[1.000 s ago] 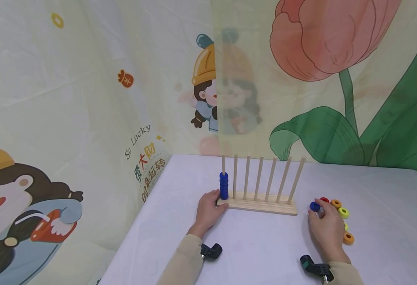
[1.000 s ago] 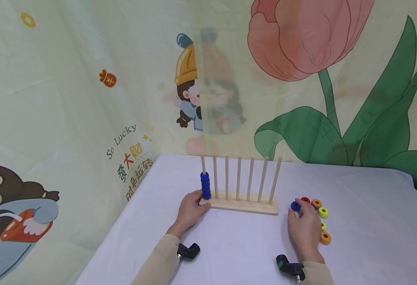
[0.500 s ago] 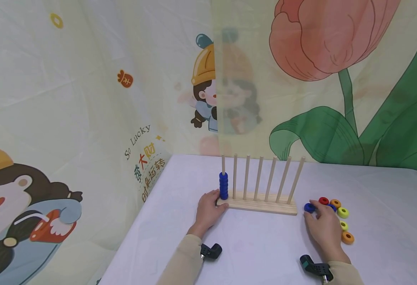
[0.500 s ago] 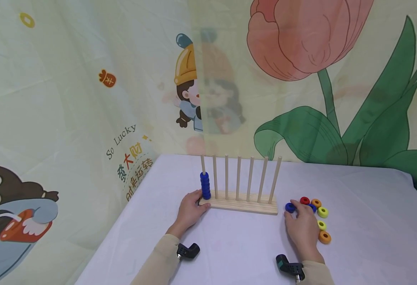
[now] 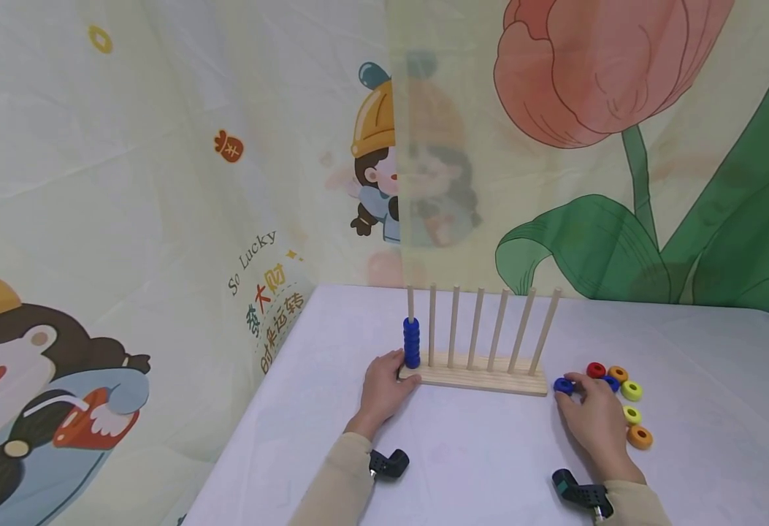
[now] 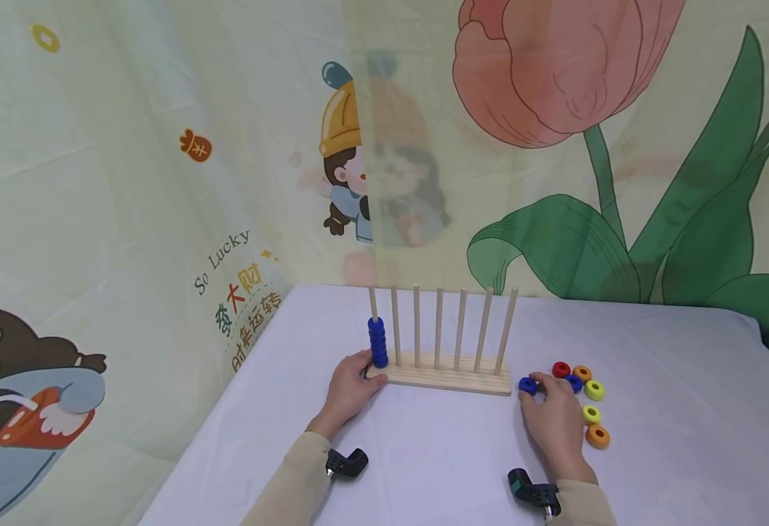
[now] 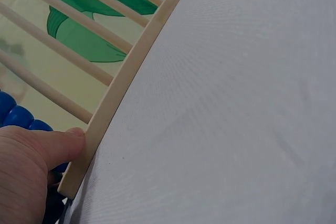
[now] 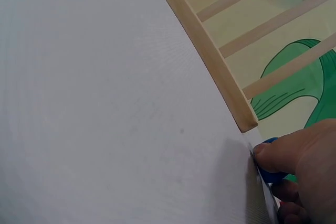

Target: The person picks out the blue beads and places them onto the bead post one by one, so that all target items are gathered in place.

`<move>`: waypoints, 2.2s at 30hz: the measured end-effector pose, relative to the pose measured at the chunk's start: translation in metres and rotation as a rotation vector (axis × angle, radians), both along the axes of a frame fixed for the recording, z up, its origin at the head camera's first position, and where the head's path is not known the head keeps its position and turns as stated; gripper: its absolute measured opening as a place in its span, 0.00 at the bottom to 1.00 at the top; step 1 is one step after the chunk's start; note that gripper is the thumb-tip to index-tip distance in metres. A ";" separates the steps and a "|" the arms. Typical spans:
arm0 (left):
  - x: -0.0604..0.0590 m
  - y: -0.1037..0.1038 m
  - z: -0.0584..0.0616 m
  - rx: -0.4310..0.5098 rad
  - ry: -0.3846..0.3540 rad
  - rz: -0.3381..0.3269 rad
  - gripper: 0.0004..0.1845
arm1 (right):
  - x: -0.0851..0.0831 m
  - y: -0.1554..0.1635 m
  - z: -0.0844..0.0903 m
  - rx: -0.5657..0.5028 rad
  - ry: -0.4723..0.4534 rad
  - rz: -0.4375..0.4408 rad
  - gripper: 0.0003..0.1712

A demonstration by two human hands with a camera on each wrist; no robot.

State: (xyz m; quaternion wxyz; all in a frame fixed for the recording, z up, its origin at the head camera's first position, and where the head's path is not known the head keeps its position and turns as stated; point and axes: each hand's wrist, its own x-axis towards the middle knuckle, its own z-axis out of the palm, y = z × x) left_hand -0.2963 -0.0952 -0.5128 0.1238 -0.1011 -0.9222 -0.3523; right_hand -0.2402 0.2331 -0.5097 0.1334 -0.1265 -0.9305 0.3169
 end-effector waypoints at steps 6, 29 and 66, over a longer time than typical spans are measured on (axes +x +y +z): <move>0.000 0.000 -0.001 -0.002 0.001 0.000 0.30 | 0.000 0.000 0.000 -0.007 -0.028 0.015 0.26; 0.001 0.001 -0.004 0.012 0.003 -0.007 0.30 | 0.003 -0.032 0.008 -0.298 -0.015 0.014 0.25; -0.003 -0.002 -0.007 0.015 0.035 -0.002 0.30 | -0.020 -0.126 0.086 -0.342 0.303 0.460 0.19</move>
